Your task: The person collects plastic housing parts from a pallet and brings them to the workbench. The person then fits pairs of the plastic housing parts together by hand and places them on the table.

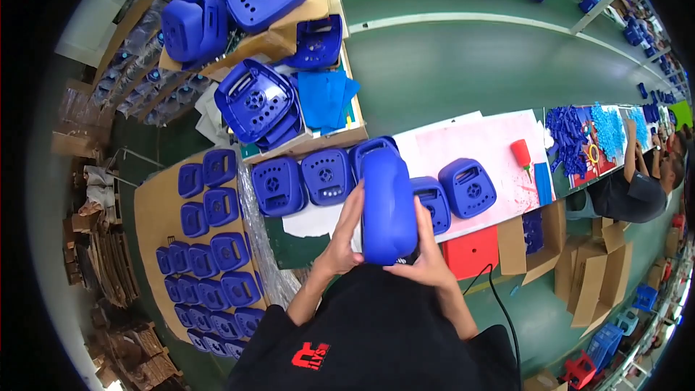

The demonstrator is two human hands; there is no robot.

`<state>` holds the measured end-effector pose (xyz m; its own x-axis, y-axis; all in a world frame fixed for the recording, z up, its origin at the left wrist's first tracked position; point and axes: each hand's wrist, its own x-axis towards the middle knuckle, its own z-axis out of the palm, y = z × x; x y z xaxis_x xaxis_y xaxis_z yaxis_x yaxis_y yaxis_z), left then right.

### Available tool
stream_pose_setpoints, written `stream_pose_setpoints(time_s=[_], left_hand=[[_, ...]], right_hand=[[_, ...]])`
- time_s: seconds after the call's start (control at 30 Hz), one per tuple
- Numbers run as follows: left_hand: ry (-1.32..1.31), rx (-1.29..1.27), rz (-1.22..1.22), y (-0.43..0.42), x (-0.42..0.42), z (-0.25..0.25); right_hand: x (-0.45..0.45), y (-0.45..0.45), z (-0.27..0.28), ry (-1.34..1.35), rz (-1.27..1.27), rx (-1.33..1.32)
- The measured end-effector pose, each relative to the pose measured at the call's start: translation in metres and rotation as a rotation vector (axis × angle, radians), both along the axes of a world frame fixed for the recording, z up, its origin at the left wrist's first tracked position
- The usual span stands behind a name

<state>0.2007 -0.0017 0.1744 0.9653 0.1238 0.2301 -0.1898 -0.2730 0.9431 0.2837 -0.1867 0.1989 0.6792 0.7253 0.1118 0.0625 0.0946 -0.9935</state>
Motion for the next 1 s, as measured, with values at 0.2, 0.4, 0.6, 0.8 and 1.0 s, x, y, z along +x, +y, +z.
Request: stream_pose_setpoints(time_s=[0.2, 0.4, 0.6, 0.8, 1.0], left_hand=[[0.043, 0.367, -0.12, -0.005, 0.014, 0.038], [0.03, 0.333, -0.098, -0.005, 0.015, 0.044], [-0.002, 0.291, -0.024, -0.011, 0.009, 0.041], [0.008, 0.198, -0.005, -0.001, 0.005, 0.037], [0.028, -0.168, 0.016, 0.016, -0.004, 0.022]], right_hand=[[-0.002, -0.019, -0.02, -0.009, 0.093, -0.046], [-0.015, -0.011, -0.015, 0.274, -0.002, 0.05], [-0.014, -0.013, -0.027, 0.035, 0.033, -0.162], [-0.01, 0.001, -0.013, -0.163, -0.034, -0.183], [-0.015, 0.014, -0.015, 0.038, -0.027, -0.027]])
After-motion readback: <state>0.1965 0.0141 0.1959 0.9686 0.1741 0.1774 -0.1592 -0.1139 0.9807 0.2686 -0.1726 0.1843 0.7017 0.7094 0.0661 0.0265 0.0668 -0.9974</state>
